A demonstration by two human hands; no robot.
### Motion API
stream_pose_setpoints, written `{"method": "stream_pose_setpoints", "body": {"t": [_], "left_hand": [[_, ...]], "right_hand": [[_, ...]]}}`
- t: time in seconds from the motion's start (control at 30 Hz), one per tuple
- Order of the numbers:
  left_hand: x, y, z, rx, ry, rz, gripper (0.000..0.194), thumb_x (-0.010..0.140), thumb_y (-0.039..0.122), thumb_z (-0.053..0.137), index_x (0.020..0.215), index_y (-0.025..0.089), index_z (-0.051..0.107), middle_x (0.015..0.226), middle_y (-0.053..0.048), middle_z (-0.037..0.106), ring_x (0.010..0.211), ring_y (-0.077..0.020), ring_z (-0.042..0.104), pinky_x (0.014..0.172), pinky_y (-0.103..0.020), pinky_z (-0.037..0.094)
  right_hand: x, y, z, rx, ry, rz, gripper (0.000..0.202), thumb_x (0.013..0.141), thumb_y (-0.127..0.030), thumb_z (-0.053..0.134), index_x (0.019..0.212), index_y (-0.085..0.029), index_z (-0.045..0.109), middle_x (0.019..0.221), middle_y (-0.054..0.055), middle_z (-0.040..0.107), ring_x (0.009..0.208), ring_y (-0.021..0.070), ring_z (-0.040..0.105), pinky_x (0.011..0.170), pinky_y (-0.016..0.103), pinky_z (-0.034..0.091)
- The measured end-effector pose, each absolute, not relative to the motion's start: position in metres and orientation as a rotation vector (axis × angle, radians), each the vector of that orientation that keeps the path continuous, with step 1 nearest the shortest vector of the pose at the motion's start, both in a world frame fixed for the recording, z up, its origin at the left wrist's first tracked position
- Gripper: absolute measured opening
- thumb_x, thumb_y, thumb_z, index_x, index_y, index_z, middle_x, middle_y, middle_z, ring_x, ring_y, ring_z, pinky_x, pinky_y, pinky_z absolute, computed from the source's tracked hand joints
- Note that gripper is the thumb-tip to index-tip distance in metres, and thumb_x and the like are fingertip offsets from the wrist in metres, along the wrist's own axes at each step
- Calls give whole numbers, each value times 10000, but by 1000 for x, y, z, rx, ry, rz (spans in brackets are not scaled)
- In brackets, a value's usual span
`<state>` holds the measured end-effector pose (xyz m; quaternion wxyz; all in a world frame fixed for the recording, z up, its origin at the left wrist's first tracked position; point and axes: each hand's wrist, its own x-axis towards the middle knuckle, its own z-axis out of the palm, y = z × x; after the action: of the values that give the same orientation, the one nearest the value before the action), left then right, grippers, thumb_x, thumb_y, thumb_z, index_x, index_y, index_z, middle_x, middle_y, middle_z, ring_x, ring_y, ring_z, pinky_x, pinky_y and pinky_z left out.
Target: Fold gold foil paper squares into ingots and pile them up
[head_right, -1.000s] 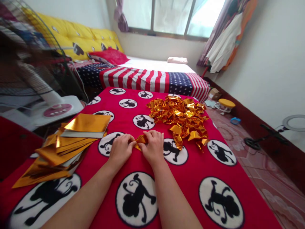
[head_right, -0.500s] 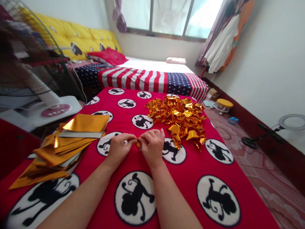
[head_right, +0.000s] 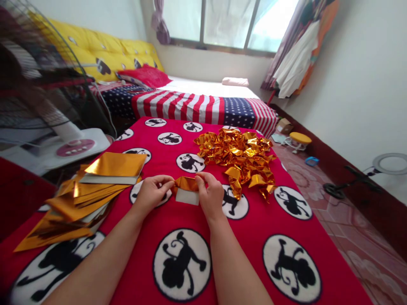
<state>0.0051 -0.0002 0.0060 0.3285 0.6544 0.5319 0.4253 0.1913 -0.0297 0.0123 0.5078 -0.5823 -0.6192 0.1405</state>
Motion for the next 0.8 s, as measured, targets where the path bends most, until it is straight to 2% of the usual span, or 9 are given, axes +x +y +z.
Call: {"method": "stream_pose_setpoints", "body": {"t": [0.17,0.3,0.4,0.53,0.67,0.8], "left_hand": [[-11,10,6,1752,1454,1055,198,788,303,591,805,172,739,777,-38,724,724,-183,636,685,-267,454],[-19,12,10,2063,1612,914,180,796,293,600,843,221,758,813,-52,713,802,-213,616,760,-315,440],[-23,13,13,2199,1586,833,165,808,271,596,833,240,756,817,-44,713,823,-212,599,775,-319,429],[-24,18,15,2276,1505,777,154,825,264,593,815,232,744,825,-30,713,841,-204,580,777,-316,416],[-22,22,11,2301,1442,775,143,834,261,596,821,230,735,822,-19,712,859,-198,568,799,-316,407],[-18,22,9,2318,1439,828,127,841,260,606,828,226,728,817,-18,704,856,-196,562,807,-322,401]], "right_hand": [[189,-30,4,-1235,-1394,879,215,864,-366,575,966,-190,642,702,4,655,605,146,589,558,247,436],[187,-33,5,-1183,-1491,1047,135,841,-276,570,918,-188,637,596,-33,593,514,118,555,507,223,419],[189,-35,6,-1220,-1615,1015,121,821,-210,572,868,-184,680,690,-1,663,572,120,590,539,222,438],[192,-36,6,-1172,-1755,969,225,811,-101,538,876,-200,729,820,24,714,760,148,655,689,247,490],[191,-37,4,-1068,-1865,873,368,776,-8,527,965,-246,734,938,20,668,851,141,629,730,245,488],[188,-38,4,-1080,-1956,630,370,748,-3,608,939,-284,752,939,23,588,881,153,573,759,270,483]]}}
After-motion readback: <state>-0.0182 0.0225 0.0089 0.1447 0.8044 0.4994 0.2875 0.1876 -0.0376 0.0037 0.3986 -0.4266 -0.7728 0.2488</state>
